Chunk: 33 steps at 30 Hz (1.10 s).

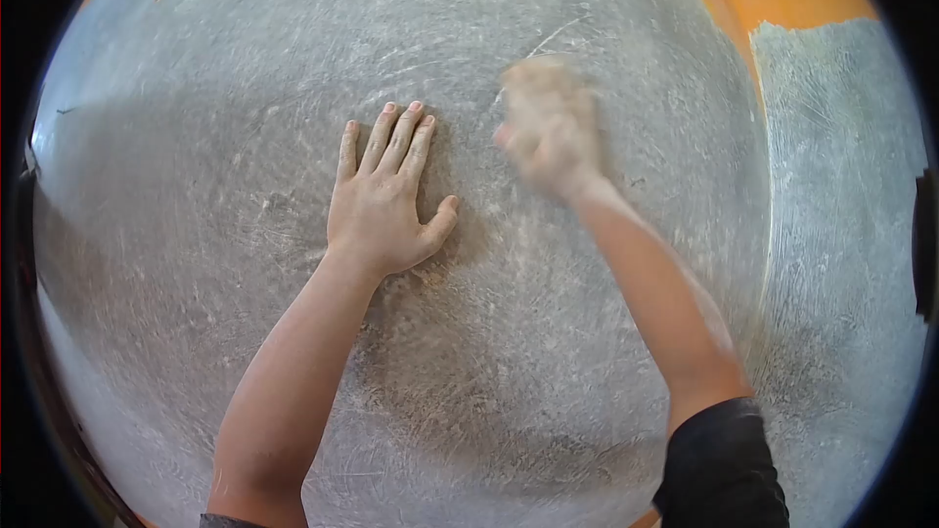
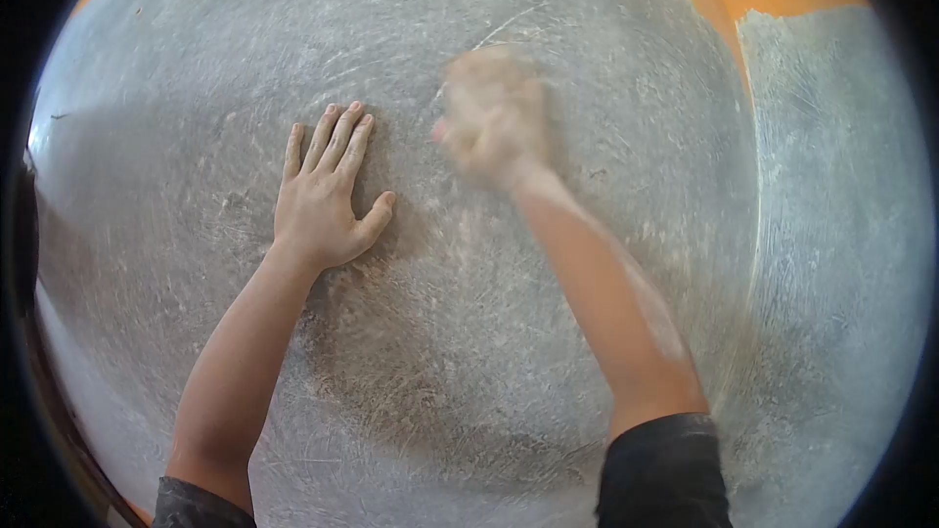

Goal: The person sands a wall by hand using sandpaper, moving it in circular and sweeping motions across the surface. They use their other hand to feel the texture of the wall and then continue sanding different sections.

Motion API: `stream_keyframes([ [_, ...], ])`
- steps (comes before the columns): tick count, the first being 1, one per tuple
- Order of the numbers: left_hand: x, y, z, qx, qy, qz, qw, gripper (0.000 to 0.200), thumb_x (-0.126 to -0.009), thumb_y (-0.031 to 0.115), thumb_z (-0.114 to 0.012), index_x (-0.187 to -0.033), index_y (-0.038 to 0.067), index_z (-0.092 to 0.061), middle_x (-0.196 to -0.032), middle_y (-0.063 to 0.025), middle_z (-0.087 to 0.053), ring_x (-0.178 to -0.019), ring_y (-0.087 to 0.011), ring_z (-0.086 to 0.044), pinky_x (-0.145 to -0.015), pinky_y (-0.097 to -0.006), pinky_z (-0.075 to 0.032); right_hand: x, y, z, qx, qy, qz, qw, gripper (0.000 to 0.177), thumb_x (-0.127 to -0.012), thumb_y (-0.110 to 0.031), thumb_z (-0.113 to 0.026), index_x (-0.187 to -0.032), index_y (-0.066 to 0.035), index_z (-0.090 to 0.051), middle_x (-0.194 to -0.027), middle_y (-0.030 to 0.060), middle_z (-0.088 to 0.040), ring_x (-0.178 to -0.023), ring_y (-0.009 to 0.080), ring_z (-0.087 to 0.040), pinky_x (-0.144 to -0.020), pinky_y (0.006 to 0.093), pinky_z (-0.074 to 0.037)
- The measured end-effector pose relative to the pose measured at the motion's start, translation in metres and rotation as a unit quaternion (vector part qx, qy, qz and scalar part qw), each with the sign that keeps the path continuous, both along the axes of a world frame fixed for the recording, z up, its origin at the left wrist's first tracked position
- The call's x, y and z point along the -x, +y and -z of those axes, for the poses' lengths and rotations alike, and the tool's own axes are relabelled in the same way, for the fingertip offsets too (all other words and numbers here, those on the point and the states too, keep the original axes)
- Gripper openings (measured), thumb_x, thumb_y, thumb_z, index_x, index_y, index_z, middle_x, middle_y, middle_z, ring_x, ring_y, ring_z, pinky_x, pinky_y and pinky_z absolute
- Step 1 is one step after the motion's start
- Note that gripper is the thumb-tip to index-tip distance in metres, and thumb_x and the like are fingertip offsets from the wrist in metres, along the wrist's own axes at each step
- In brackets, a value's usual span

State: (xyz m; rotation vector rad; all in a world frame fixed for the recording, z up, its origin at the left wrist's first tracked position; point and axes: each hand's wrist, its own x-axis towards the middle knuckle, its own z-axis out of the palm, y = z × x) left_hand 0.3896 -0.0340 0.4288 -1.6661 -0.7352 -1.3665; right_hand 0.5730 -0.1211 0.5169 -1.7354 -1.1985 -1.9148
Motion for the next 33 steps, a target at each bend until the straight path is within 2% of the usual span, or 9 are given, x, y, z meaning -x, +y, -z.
stream_keyframes([
  [3, 0.004, -0.001, 0.0, -0.008, 0.015, -0.017, 1.0, 0.081, -0.086, 0.05, -0.048, -0.154, 0.011, -0.029, -0.161, -0.006, -0.025, -0.151, -0.0223, -0.015, -0.124, -0.0472, -0.005, -0.032, 0.017, 0.035, 0.098, -0.267, -0.206, 0.936, 0.063, -0.1, -0.046, -0.038, -0.151, -0.01, -0.033, -0.156, 0.0108, -0.033, -0.143, 0.0299, -0.029, -0.12, 0.0453, -0.02],
  [6, 0.007, 0.0, 0.005, -0.011, 0.028, -0.009, 1.0, 0.082, -0.085, 0.048, -0.049, -0.154, 0.01, -0.029, -0.161, -0.0075, -0.026, -0.151, -0.0235, -0.015, -0.124, -0.0475, -0.005, -0.079, 0.018, 0.009, -0.11, 0.053, -0.242, 0.963, 0.062, -0.098, -0.043, -0.044, -0.15, -0.01, -0.036, -0.154, 0.0124, -0.035, -0.142, 0.0291, -0.031, -0.12, 0.0456, -0.021],
  [9, 0.007, 0.0, 0.009, -0.009, 0.032, -0.017, 0.999, 0.083, -0.084, 0.048, -0.05, -0.154, 0.008, -0.029, -0.162, -0.0082, -0.025, -0.152, -0.0236, -0.015, -0.124, -0.0485, -0.005, -0.047, -0.017, 0.011, 0.001, 0.142, -0.085, 0.986, 0.063, -0.096, -0.042, -0.05, -0.148, -0.008, -0.039, -0.153, 0.0139, -0.036, -0.142, 0.0281, -0.03, -0.121, 0.0446, -0.021],
  [12, 0.001, -0.008, 0.01, 0.011, 0.036, -0.029, 0.999, 0.087, -0.081, 0.044, -0.053, -0.154, 0.004, -0.026, -0.162, -0.0092, -0.024, -0.152, -0.0254, -0.013, -0.124, -0.0504, -0.003, -0.081, -0.002, 0.054, 0.144, -0.213, -0.312, 0.915, 0.062, -0.095, -0.041, -0.055, -0.144, -0.005, -0.042, -0.15, 0.0158, -0.038, -0.142, 0.0276, -0.031, -0.12, 0.0448, -0.021],
  [18, -0.03, -0.019, 0.011, 0.011, 0.119, 0.008, 0.993, 0.089, -0.08, 0.044, -0.055, -0.154, 0.003, -0.026, -0.162, -0.0094, -0.024, -0.152, -0.0244, -0.012, -0.123, -0.0543, 0.0, -0.131, -0.009, 0.037, -0.166, 0.278, -0.253, 0.912, 0.076, -0.094, -0.053, -0.051, -0.151, -0.006, -0.032, -0.159, 0.0162, -0.026, -0.15, 0.0289, -0.015, -0.122, 0.0486, -0.012],
  [21, -0.054, -0.025, 0.006, 0.015, 0.143, 0.03, 0.989, 0.089, -0.079, 0.044, -0.057, -0.153, 0.003, -0.028, -0.162, -0.0084, -0.024, -0.152, -0.0235, -0.013, -0.123, -0.0539, 0.0, -0.12, -0.036, 0.067, 0.24, -0.038, -0.052, 0.969, 0.086, -0.095, -0.06, -0.043, -0.157, -0.008, -0.015, -0.165, 0.0146, -0.008, -0.152, 0.0304, -0.001, -0.123, 0.0504, -0.004],
  [27, -0.112, -0.037, 0.003, 0.001, 0.166, 0.051, 0.985, 0.088, -0.078, 0.044, -0.057, -0.152, 0.005, -0.031, -0.162, -0.0061, -0.025, -0.152, -0.0227, -0.014, -0.123, -0.0537, 0.0, -0.212, -0.022, 0.066, -0.097, 0.311, -0.183, 0.927, 0.096, -0.093, -0.069, -0.04, -0.158, -0.008, -0.004, -0.165, 0.0166, 0.003, -0.152, 0.0328, 0.004, -0.122, 0.0525, 0.001],
  [30, -0.141, -0.043, 0.0, 0.006, 0.181, 0.058, 0.982, 0.086, -0.079, 0.044, -0.056, -0.153, 0.007, -0.031, -0.162, -0.0046, -0.025, -0.152, -0.0206, -0.013, -0.124, -0.0538, 0.001, -0.197, -0.042, 0.097, 0.181, 0.126, -0.073, 0.973, 0.095, -0.093, -0.062, -0.046, -0.157, -0.004, -0.004, -0.164, 0.0194, 0.0, -0.152, 0.035, 0.001, -0.122, 0.0529, -0.003],
  [33, -0.166, -0.049, -0.002, -0.009, 0.199, 0.034, 0.979, 0.083, -0.083, 0.047, -0.054, -0.153, 0.01, -0.031, -0.161, -0.003, -0.026, -0.151, -0.019, -0.014, -0.123, -0.0559, -0.001, -0.16, -0.095, 0.065, 0.253, 0.258, 0.163, 0.918, 0.097, -0.093, -0.06, -0.049, -0.156, -0.001, -0.005, -0.164, 0.0189, 0.001, -0.152, 0.0337, 0.005, -0.122, 0.0515, 0.001],
])
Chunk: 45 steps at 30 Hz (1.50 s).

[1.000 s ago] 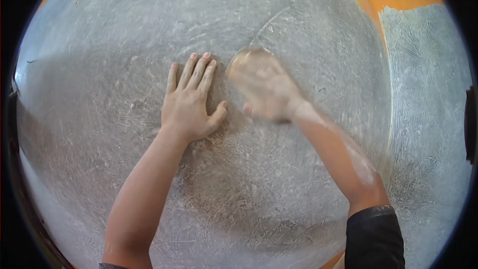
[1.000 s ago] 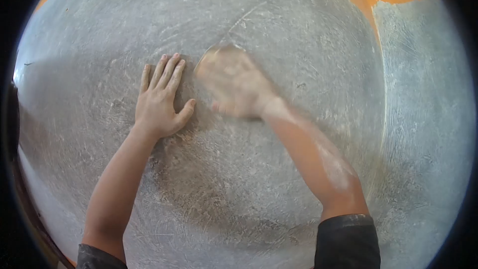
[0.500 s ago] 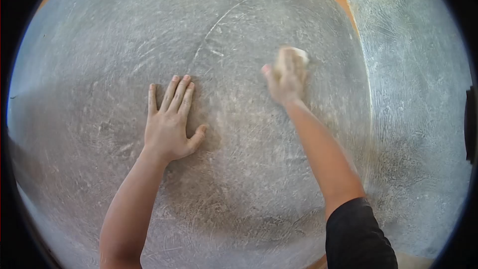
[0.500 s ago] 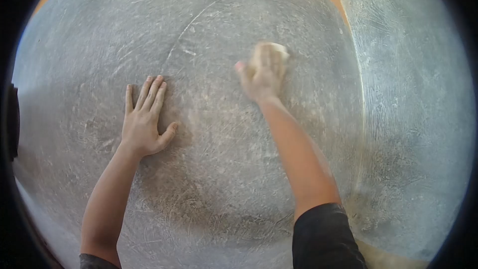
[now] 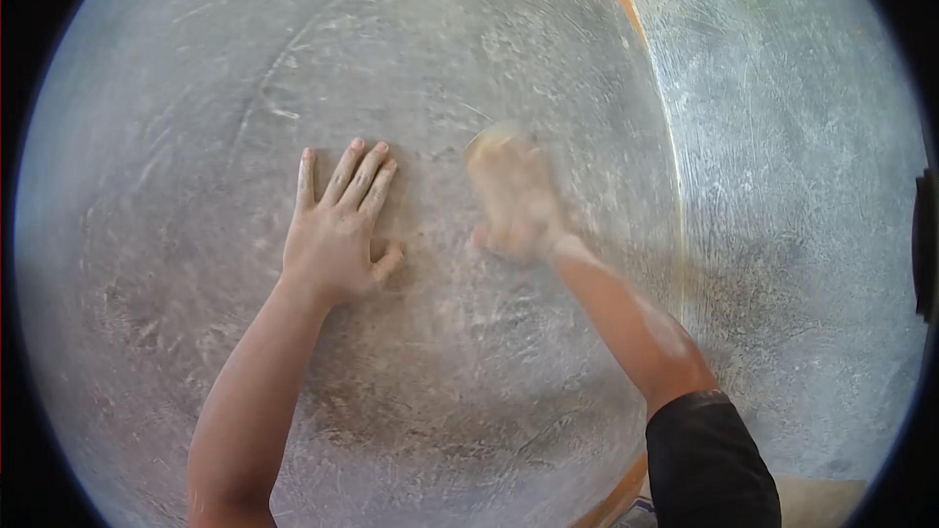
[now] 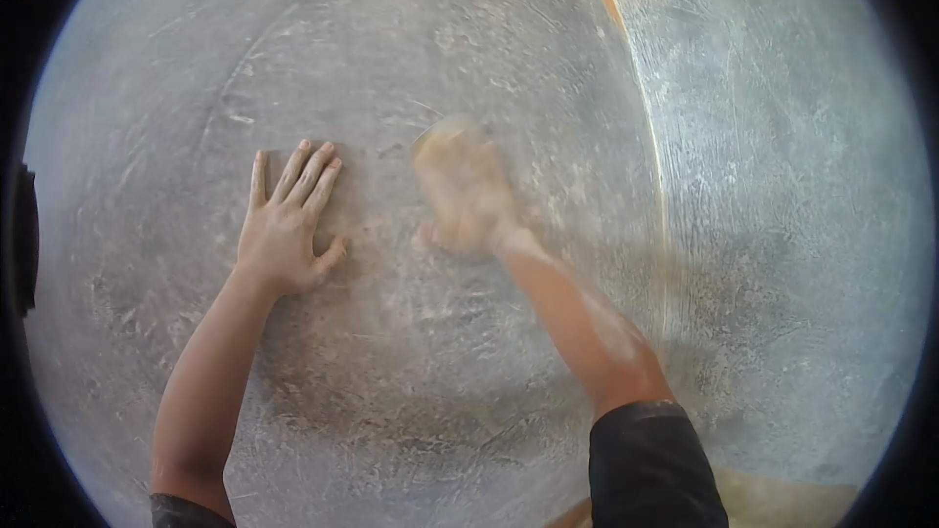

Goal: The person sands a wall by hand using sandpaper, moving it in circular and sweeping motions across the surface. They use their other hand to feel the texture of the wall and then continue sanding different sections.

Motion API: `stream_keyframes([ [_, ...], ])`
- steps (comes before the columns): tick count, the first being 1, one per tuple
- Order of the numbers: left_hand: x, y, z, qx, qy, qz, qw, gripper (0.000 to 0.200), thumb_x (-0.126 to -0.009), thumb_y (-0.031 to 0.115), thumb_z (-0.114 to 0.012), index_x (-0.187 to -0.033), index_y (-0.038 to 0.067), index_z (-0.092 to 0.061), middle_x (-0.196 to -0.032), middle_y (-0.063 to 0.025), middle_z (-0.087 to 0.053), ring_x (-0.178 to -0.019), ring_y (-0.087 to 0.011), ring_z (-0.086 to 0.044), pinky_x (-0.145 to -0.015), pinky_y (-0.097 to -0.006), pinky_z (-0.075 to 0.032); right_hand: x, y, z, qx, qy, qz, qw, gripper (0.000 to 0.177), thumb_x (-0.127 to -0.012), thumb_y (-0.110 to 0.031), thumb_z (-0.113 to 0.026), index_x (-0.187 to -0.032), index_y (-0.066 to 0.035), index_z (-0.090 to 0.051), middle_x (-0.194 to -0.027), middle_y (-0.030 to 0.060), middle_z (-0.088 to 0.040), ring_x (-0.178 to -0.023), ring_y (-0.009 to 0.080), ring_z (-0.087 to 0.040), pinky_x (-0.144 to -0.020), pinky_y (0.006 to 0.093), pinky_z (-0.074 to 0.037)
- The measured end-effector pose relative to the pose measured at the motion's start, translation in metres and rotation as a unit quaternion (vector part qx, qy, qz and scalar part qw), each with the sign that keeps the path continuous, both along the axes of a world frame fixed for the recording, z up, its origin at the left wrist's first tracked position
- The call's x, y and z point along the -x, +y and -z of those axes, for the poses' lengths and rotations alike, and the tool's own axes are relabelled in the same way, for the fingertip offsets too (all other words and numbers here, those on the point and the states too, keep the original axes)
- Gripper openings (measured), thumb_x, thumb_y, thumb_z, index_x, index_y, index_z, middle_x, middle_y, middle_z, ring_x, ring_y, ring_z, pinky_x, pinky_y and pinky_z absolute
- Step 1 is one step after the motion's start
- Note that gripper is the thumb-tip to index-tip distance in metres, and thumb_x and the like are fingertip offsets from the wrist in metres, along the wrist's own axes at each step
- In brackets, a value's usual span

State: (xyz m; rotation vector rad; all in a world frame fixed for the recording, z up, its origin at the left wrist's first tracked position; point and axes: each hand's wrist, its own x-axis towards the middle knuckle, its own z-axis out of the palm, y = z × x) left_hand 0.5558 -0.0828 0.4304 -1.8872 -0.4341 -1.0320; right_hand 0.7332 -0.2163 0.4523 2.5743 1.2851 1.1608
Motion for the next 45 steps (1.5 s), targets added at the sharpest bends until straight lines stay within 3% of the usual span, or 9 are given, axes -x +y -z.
stream_keyframes([
  [4, -0.035, -0.007, -0.009, -0.005, 0.015, 0.011, 1.0, 0.081, -0.084, 0.046, -0.054, -0.153, 0.01, -0.032, -0.161, -0.0031, -0.027, -0.151, -0.0188, -0.015, -0.123, -0.0561, -0.002, -0.155, 0.069, 0.045, -0.519, -0.076, -0.149, 0.838, 0.08, -0.089, -0.045, -0.063, -0.146, 0.003, -0.034, -0.154, 0.0201, -0.031, -0.147, 0.0342, -0.018, -0.121, 0.0493, -0.014],
  [8, -0.071, -0.015, -0.014, -0.009, 0.03, 0.021, 0.999, 0.083, -0.081, 0.044, -0.057, -0.153, 0.011, -0.032, -0.161, -0.0028, -0.026, -0.152, -0.0204, -0.014, -0.124, -0.0544, 0.0, -0.137, 0.019, 0.07, -0.145, 0.271, -0.435, 0.846, 0.081, -0.093, -0.042, -0.056, -0.152, 0.001, -0.022, -0.16, 0.0178, -0.02, -0.15, 0.0322, -0.008, -0.123, 0.0446, -0.005],
  [17, -0.159, -0.03, -0.009, -0.031, 0.121, 0.051, 0.991, 0.082, -0.081, 0.043, -0.056, -0.153, 0.011, -0.032, -0.161, -0.0034, -0.026, -0.151, -0.0206, -0.015, -0.124, -0.0544, -0.001, -0.197, -0.013, 0.116, 0.068, -0.064, -0.178, 0.98, 0.091, -0.09, -0.051, -0.056, -0.155, -0.002, -0.015, -0.163, 0.0167, -0.014, -0.151, 0.0346, -0.007, -0.122, 0.0488, -0.006],
  [22, -0.204, -0.043, 0.002, -0.039, 0.194, 0.041, 0.979, 0.083, -0.082, 0.045, -0.056, -0.153, 0.012, -0.032, -0.161, -0.0033, -0.026, -0.151, -0.0202, -0.015, -0.124, -0.0541, 0.0, -0.318, 0.009, 0.128, -0.43, -0.012, -0.135, 0.893, 0.094, -0.086, -0.054, -0.059, -0.155, -0.007, -0.017, -0.163, 0.0179, -0.014, -0.151, 0.0349, -0.009, -0.121, 0.053, -0.006],
  [27, -0.241, -0.049, 0.007, -0.057, 0.247, 0.053, 0.966, 0.085, -0.08, 0.047, -0.057, -0.153, 0.013, -0.032, -0.161, -0.0031, -0.026, -0.151, -0.0201, -0.015, -0.124, -0.0537, 0.001, -0.263, -0.056, 0.121, 0.174, -0.072, -0.149, 0.971, 0.095, -0.088, -0.061, -0.054, -0.157, -0.01, -0.014, -0.163, 0.0169, -0.011, -0.151, 0.0356, -0.004, -0.121, 0.0524, -0.006],
  [31, -0.267, -0.054, 0.008, -0.055, 0.265, 0.068, 0.96, 0.086, -0.078, 0.047, -0.058, -0.154, 0.015, -0.031, -0.161, -0.0027, -0.026, -0.151, -0.02, -0.015, -0.124, -0.0534, 0.001, -0.395, -0.007, 0.163, -0.392, -0.015, -0.187, 0.901, 0.097, -0.085, -0.06, -0.06, -0.156, -0.009, -0.019, -0.161, 0.0187, -0.016, -0.15, 0.0358, -0.011, -0.121, 0.0502, -0.014],
  [36, -0.303, -0.061, 0.013, -0.056, 0.286, 0.06, 0.955, 0.087, -0.077, 0.047, -0.057, -0.154, 0.015, -0.031, -0.162, -0.0013, -0.026, -0.151, -0.0196, -0.016, -0.125, -0.053, 0.001, -0.333, -0.049, 0.147, 0.135, -0.017, -0.152, 0.979, 0.095, -0.087, -0.057, -0.059, -0.156, -0.006, -0.017, -0.159, 0.0201, -0.019, -0.149, 0.0357, -0.013, -0.121, 0.0515, -0.013],
  [40, -0.325, -0.066, 0.02, -0.06, 0.294, 0.055, 0.952, 0.087, -0.078, 0.048, -0.057, -0.154, 0.015, -0.031, -0.162, -0.0009, -0.026, -0.151, -0.0195, -0.016, -0.125, -0.053, 0.001, -0.403, -0.028, 0.167, -0.439, 0.032, -0.161, 0.883, 0.093, -0.088, -0.06, -0.055, -0.154, -0.006, -0.019, -0.155, 0.021, -0.026, -0.147, 0.036, -0.019, -0.121, 0.0551, -0.01],
  [45, -0.343, -0.075, 0.024, -0.088, 0.299, 0.034, 0.95, 0.079, -0.088, 0.053, -0.049, -0.155, 0.015, -0.029, -0.161, 0.0008, -0.027, -0.151, -0.0167, -0.017, -0.125, -0.0517, -0.001, -0.361, -0.063, 0.165, 0.13, 0.019, -0.135, 0.982, 0.088, -0.094, -0.056, -0.048, -0.155, -0.003, -0.014, -0.159, 0.0219, -0.017, -0.15, 0.0364, -0.01, -0.121, 0.0553, -0.005],
])
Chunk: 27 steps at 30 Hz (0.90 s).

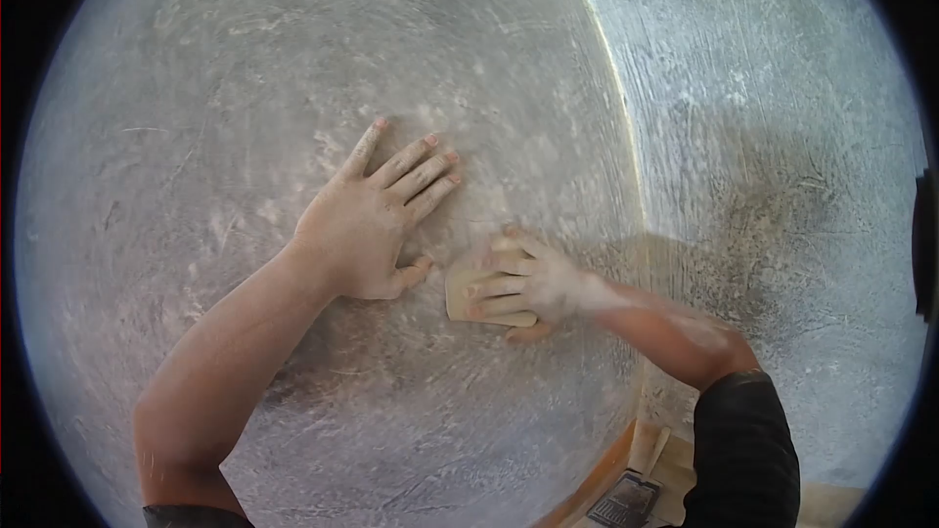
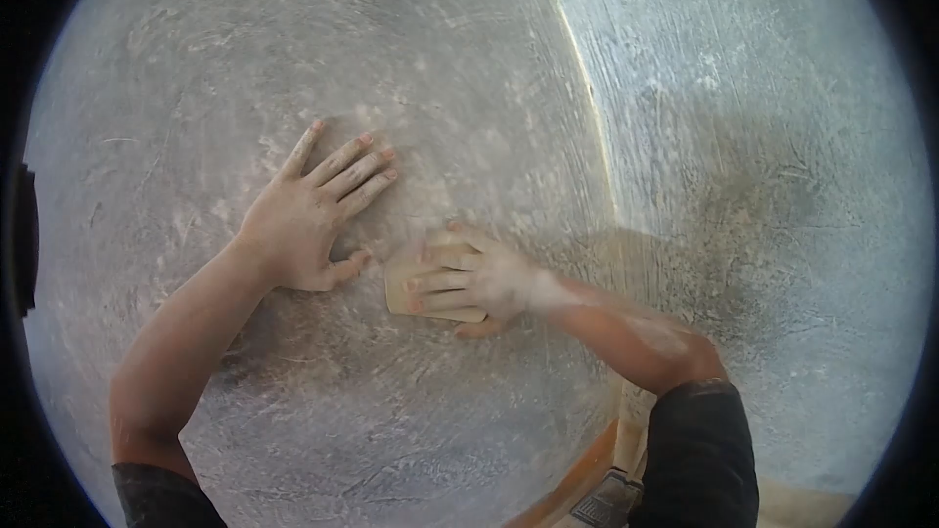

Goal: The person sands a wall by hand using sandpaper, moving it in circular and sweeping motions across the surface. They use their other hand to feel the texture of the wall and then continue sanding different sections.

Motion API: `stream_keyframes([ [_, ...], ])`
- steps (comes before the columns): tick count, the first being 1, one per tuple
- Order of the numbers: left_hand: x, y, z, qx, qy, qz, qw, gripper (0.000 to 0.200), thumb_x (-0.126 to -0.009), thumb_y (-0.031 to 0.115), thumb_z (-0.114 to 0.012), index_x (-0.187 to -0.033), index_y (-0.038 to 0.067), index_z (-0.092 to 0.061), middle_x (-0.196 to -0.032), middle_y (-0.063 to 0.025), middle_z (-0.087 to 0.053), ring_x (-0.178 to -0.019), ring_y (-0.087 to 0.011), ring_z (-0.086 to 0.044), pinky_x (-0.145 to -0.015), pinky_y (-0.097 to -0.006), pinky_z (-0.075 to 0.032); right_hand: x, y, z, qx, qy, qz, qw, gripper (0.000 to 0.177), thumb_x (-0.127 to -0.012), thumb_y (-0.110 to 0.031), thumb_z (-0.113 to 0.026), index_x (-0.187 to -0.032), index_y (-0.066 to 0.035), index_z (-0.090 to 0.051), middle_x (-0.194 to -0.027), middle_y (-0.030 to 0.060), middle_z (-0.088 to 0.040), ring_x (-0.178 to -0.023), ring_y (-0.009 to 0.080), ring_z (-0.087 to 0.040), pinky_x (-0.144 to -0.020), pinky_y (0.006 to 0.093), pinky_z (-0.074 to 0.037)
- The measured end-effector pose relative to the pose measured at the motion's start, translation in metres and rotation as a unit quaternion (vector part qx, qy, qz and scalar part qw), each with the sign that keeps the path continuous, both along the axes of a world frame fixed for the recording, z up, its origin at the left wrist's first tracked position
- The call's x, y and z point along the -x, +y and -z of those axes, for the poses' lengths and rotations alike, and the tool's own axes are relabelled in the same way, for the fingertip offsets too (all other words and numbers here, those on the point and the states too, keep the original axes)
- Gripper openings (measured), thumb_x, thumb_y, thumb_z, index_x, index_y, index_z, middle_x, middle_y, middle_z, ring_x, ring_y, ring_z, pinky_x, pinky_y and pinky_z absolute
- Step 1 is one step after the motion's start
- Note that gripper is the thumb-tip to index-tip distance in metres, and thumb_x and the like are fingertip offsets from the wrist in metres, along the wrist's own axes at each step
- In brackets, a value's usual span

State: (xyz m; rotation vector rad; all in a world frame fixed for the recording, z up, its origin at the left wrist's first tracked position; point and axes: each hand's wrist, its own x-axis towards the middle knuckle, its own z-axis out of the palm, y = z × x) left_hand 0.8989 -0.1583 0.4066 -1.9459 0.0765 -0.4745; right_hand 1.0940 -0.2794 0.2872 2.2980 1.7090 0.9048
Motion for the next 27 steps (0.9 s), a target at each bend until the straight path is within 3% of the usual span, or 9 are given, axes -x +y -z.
stream_keyframes([
  [1, -0.003, -0.002, 0.001, 0.0, -0.001, -0.002, 1.0, 0.078, -0.088, 0.053, -0.048, -0.155, 0.015, -0.029, -0.161, 0.0008, -0.027, -0.151, -0.0165, -0.017, -0.125, -0.0514, -0.002, -0.006, -0.002, -0.003, 0.104, -0.023, -0.045, 0.993, 0.087, -0.094, -0.055, -0.048, -0.155, -0.002, -0.013, -0.16, 0.0222, -0.015, -0.15, 0.0371, -0.007, -0.121, 0.0556, -0.004],
  [2, -0.003, -0.002, 0.001, -0.001, -0.005, -0.006, 1.0, 0.078, -0.089, 0.052, -0.047, -0.155, 0.015, -0.029, -0.161, 0.0008, -0.027, -0.151, -0.0164, -0.017, -0.125, -0.0511, -0.002, -0.031, 0.01, 0.007, -0.142, 0.071, -0.044, 0.986, 0.088, -0.094, -0.055, -0.048, -0.155, -0.003, -0.014, -0.161, 0.0216, -0.015, -0.15, 0.0369, -0.007, -0.121, 0.0555, -0.003],
  [4, -0.002, 0.002, 0.0, 0.018, 0.003, 0.024, 1.0, 0.079, -0.086, 0.05, -0.052, -0.154, 0.014, -0.032, -0.161, -0.001, -0.029, -0.15, -0.0184, -0.019, -0.125, -0.0502, -0.001, -0.092, 0.051, 0.028, -0.585, 0.231, -0.044, 0.777, 0.089, -0.093, -0.057, -0.049, -0.156, -0.005, -0.014, -0.161, 0.0204, -0.015, -0.151, 0.0365, -0.006, -0.121, 0.0552, -0.002],
  [11, 0.017, 0.014, -0.005, 0.03, -0.021, 0.049, 0.998, 0.078, -0.085, 0.048, -0.056, -0.153, 0.015, -0.034, -0.16, -0.001, -0.031, -0.15, -0.0192, -0.02, -0.126, -0.0472, -0.003, -0.056, 0.025, 0.016, -0.243, -0.134, -0.295, 0.914, 0.088, -0.094, -0.054, -0.051, -0.158, -0.009, -0.012, -0.163, 0.0194, -0.011, -0.151, 0.0344, -0.004, -0.121, 0.0566, 0.001],
  [16, 0.06, 0.025, -0.01, 0.048, -0.072, 0.049, 0.995, 0.077, -0.084, 0.048, -0.057, -0.152, 0.017, -0.035, -0.159, -0.0004, -0.033, -0.15, -0.0192, -0.021, -0.126, -0.0478, -0.006, -0.038, 0.055, -0.02, -0.587, 0.138, -0.125, 0.788, 0.087, -0.089, -0.055, -0.058, -0.157, -0.015, -0.022, -0.16, 0.0178, -0.021, -0.15, 0.0343, -0.012, -0.122, 0.0522, -0.007],
  [19, 0.084, 0.028, -0.014, 0.041, -0.11, 0.035, 0.992, 0.077, -0.084, 0.047, -0.057, -0.152, 0.019, -0.035, -0.159, 0.0002, -0.033, -0.149, -0.0185, -0.022, -0.126, -0.0478, -0.006, 0.014, 0.049, -0.021, -0.21, -0.023, -0.23, 0.95, 0.084, -0.091, -0.051, -0.057, -0.157, -0.015, -0.02, -0.162, 0.0182, -0.016, -0.151, 0.0345, -0.009, -0.122, 0.0516, -0.006],
  [22, 0.113, 0.032, -0.014, 0.036, -0.146, 0.025, 0.988, 0.075, -0.085, 0.048, -0.055, -0.152, 0.02, -0.035, -0.158, 0.0008, -0.033, -0.149, -0.0182, -0.022, -0.126, -0.0479, -0.006, 0.063, 0.027, -0.082, -0.107, 0.012, -0.048, 0.993, 0.085, -0.091, -0.05, -0.057, -0.158, -0.014, -0.019, -0.163, 0.0164, -0.015, -0.151, 0.0344, -0.007, -0.122, 0.0531, -0.005],
  [24, 0.135, 0.038, -0.012, 0.039, -0.171, 0.021, 0.984, 0.075, -0.085, 0.049, -0.053, -0.152, 0.021, -0.036, -0.158, 0.0008, -0.034, -0.149, -0.0184, -0.023, -0.126, -0.0481, -0.006, 0.038, 0.053, -0.089, -0.537, 0.069, -0.193, 0.818, 0.085, -0.088, -0.051, -0.061, -0.156, -0.016, -0.024, -0.16, 0.0144, -0.023, -0.15, 0.0324, -0.012, -0.123, 0.0548, -0.006],
  [27, 0.167, 0.048, -0.011, 0.04, -0.19, 0.01, 0.981, 0.074, -0.086, 0.051, -0.051, -0.152, 0.021, -0.036, -0.158, 0.0002, -0.035, -0.149, -0.019, -0.023, -0.125, -0.0484, -0.006, 0.063, 0.064, -0.076, -0.458, -0.076, -0.196, 0.864, 0.084, -0.086, -0.053, -0.063, -0.154, -0.015, -0.031, -0.158, 0.0132, -0.031, -0.148, 0.0317, -0.02, -0.123, 0.0527, -0.008],
])
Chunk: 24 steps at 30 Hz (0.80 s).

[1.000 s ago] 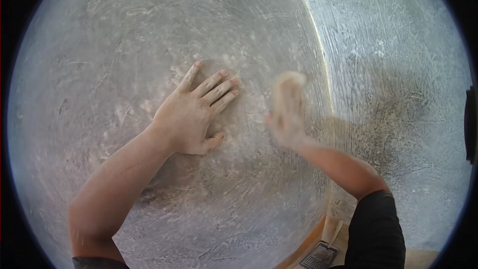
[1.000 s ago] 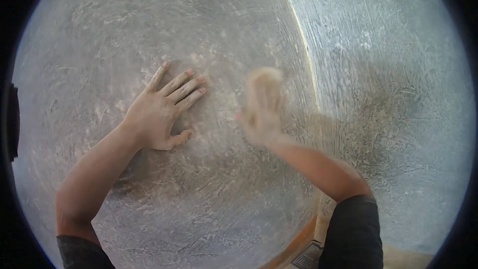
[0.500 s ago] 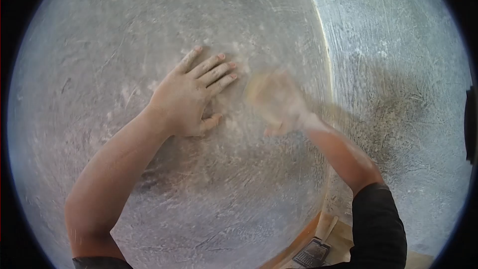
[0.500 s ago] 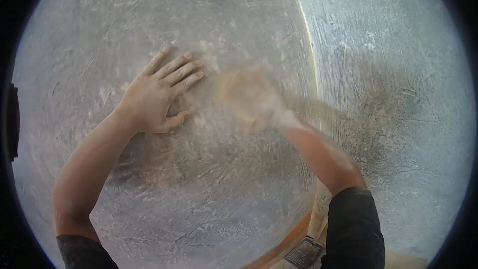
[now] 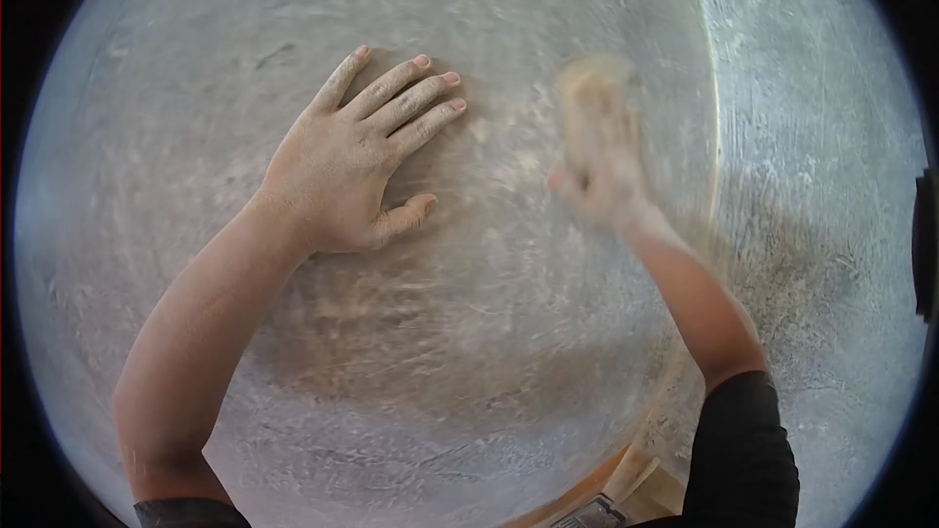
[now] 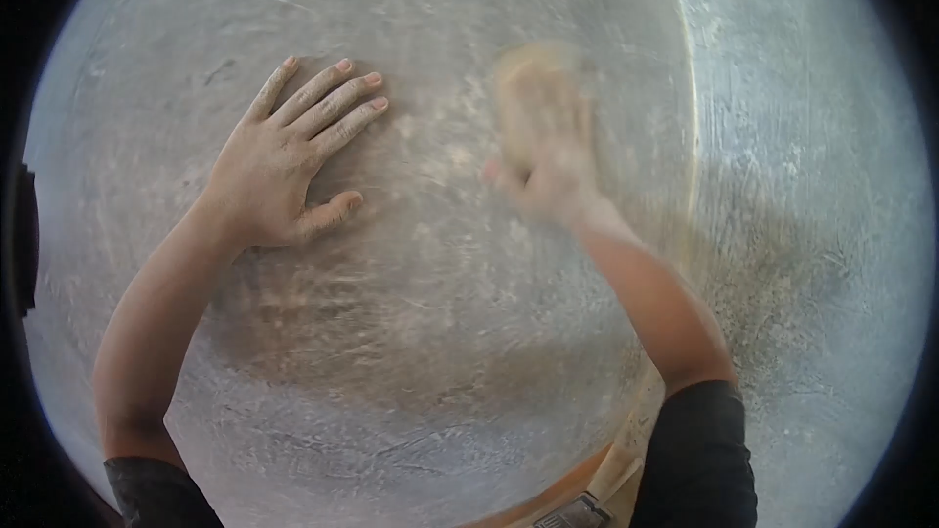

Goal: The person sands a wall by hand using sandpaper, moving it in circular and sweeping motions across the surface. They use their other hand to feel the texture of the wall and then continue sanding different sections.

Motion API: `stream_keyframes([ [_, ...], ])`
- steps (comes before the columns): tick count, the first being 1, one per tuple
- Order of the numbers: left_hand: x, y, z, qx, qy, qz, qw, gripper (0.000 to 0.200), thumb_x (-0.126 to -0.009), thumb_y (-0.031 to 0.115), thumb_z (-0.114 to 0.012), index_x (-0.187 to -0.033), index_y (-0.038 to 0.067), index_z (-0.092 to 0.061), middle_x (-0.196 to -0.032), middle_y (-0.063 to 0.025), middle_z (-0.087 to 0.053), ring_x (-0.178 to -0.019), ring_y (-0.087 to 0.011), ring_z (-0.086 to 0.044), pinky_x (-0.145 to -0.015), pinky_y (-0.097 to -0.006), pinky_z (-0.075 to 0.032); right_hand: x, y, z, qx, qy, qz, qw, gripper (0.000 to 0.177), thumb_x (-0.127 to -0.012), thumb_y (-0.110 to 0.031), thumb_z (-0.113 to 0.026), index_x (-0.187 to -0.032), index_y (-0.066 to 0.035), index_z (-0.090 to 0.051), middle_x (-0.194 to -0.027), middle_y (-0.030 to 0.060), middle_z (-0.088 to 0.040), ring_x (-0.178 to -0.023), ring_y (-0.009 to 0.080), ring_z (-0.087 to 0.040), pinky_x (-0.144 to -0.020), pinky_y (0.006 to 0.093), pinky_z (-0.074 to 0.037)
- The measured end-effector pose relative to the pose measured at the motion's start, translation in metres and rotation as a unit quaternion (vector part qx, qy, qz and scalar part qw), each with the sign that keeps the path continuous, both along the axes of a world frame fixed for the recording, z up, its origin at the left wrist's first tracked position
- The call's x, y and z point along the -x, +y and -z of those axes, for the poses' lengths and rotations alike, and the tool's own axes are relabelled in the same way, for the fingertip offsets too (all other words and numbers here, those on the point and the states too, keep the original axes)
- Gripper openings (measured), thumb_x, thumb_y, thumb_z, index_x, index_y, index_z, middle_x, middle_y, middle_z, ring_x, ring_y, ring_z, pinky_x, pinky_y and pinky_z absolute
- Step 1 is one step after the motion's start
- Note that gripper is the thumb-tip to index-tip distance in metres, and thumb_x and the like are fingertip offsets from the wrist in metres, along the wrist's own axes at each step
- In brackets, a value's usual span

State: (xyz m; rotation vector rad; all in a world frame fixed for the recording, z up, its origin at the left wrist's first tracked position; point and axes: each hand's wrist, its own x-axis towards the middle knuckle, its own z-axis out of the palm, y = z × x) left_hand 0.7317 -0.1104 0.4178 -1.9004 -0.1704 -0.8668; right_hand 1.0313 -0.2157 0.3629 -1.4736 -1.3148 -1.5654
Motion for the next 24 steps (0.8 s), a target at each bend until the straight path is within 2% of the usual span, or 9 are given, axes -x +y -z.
stream_keyframes([
  [3, 0.036, 0.003, 0.004, 0.002, -0.016, -0.012, 1.0, 0.074, -0.087, 0.052, -0.05, -0.152, 0.021, -0.036, -0.158, 0.0004, -0.034, -0.149, -0.0194, -0.022, -0.125, -0.0488, -0.006, 0.049, -0.003, -0.002, 0.282, -0.289, -0.072, 0.912, 0.079, -0.09, -0.049, -0.06, -0.152, -0.01, -0.033, -0.159, 0.0149, -0.03, -0.148, 0.0351, -0.021, -0.122, 0.0538, -0.007],
  [7, 0.099, 0.011, 0.007, -0.004, -0.015, -0.026, 1.0, 0.072, -0.087, 0.052, -0.049, -0.152, 0.022, -0.036, -0.158, 0.0011, -0.034, -0.149, -0.0204, -0.022, -0.125, -0.0495, -0.007, 0.04, 0.035, -0.028, -0.056, 0.042, -0.19, 0.979, 0.08, -0.087, -0.049, -0.062, -0.151, -0.009, -0.037, -0.158, 0.0146, -0.033, -0.149, 0.0349, -0.021, -0.121, 0.0554, -0.011],
  [9, 0.157, 0.025, 0.016, 0.003, -0.019, -0.036, 0.999, 0.071, -0.087, 0.052, -0.05, -0.152, 0.025, -0.037, -0.158, 0.0012, -0.034, -0.149, -0.0215, -0.022, -0.125, -0.0503, -0.008, 0.108, 0.048, -0.029, -0.051, 0.012, -0.104, 0.993, 0.074, -0.089, -0.043, -0.061, -0.15, -0.007, -0.038, -0.158, 0.0137, -0.033, -0.15, 0.0323, -0.019, -0.122, 0.0543, -0.009],
  [12, 0.253, 0.039, 0.03, 0.018, -0.064, -0.08, 0.995, 0.072, -0.085, 0.053, -0.051, -0.151, 0.027, -0.038, -0.158, 0.0013, -0.033, -0.149, -0.022, -0.022, -0.125, -0.0512, -0.008, 0.213, 0.066, -0.016, 0.143, -0.286, -0.183, 0.93, 0.071, -0.092, -0.034, -0.058, -0.152, -0.005, -0.034, -0.161, 0.0129, -0.028, -0.151, 0.0301, -0.015, -0.122, 0.0539, -0.005],
  [15, 0.255, 0.029, 0.014, 0.023, -0.079, -0.096, 0.992, 0.071, -0.083, 0.053, -0.051, -0.15, 0.028, -0.041, -0.158, 0.0014, -0.034, -0.149, -0.0226, -0.023, -0.124, -0.0523, -0.009, 0.192, 0.062, -0.039, 0.106, -0.182, -0.09, 0.973, 0.072, -0.09, -0.032, -0.058, -0.153, -0.008, -0.033, -0.161, 0.0124, -0.027, -0.152, 0.0306, -0.014, -0.121, 0.0556, -0.005],
  [18, 0.257, 0.022, 0.006, 0.042, -0.1, -0.111, 0.988, 0.07, -0.083, 0.052, -0.049, -0.149, 0.027, -0.043, -0.158, 0.0003, -0.035, -0.149, -0.0235, -0.023, -0.124, -0.0526, -0.009, 0.168, 0.067, -0.08, -0.08, 0.079, -0.165, 0.98, 0.072, -0.089, -0.03, -0.059, -0.153, -0.009, -0.033, -0.161, 0.0113, -0.028, -0.151, 0.0312, -0.015, -0.122, 0.0544, -0.004],
  [21, 0.261, 0.029, 0.012, 0.049, -0.118, -0.131, 0.983, 0.072, -0.084, 0.053, -0.047, -0.15, 0.024, -0.042, -0.157, -0.002, -0.036, -0.149, -0.0255, -0.023, -0.123, -0.0527, -0.01, 0.184, 0.067, -0.058, -0.048, -0.07, -0.107, 0.991, 0.073, -0.087, -0.03, -0.06, -0.153, -0.014, -0.035, -0.16, 0.0091, -0.031, -0.151, 0.0308, -0.017, -0.123, 0.0542, -0.005],
  [23, 0.265, 0.041, 0.022, 0.053, -0.138, -0.14, 0.979, 0.072, -0.086, 0.055, -0.046, -0.15, 0.022, -0.041, -0.158, -0.0029, -0.035, -0.149, -0.0271, -0.023, -0.123, -0.0528, -0.01, 0.207, 0.054, -0.047, 0.156, -0.242, -0.144, 0.947, 0.075, -0.086, -0.031, -0.061, -0.154, -0.019, -0.033, -0.159, 0.0069, -0.032, -0.15, 0.0303, -0.019, -0.123, 0.0532, -0.007],
  [24, 0.266, 0.053, 0.029, 0.054, -0.158, -0.137, 0.976, 0.072, -0.085, 0.055, -0.048, -0.15, 0.024, -0.041, -0.158, -0.0019, -0.034, -0.149, -0.0262, -0.023, -0.123, -0.0525, -0.01, 0.207, 0.062, -0.049, 0.144, -0.242, -0.127, 0.951, 0.074, -0.085, -0.031, -0.061, -0.154, -0.02, -0.034, -0.159, 0.0066, -0.032, -0.15, 0.0306, -0.019, -0.123, 0.0534, -0.007],
])
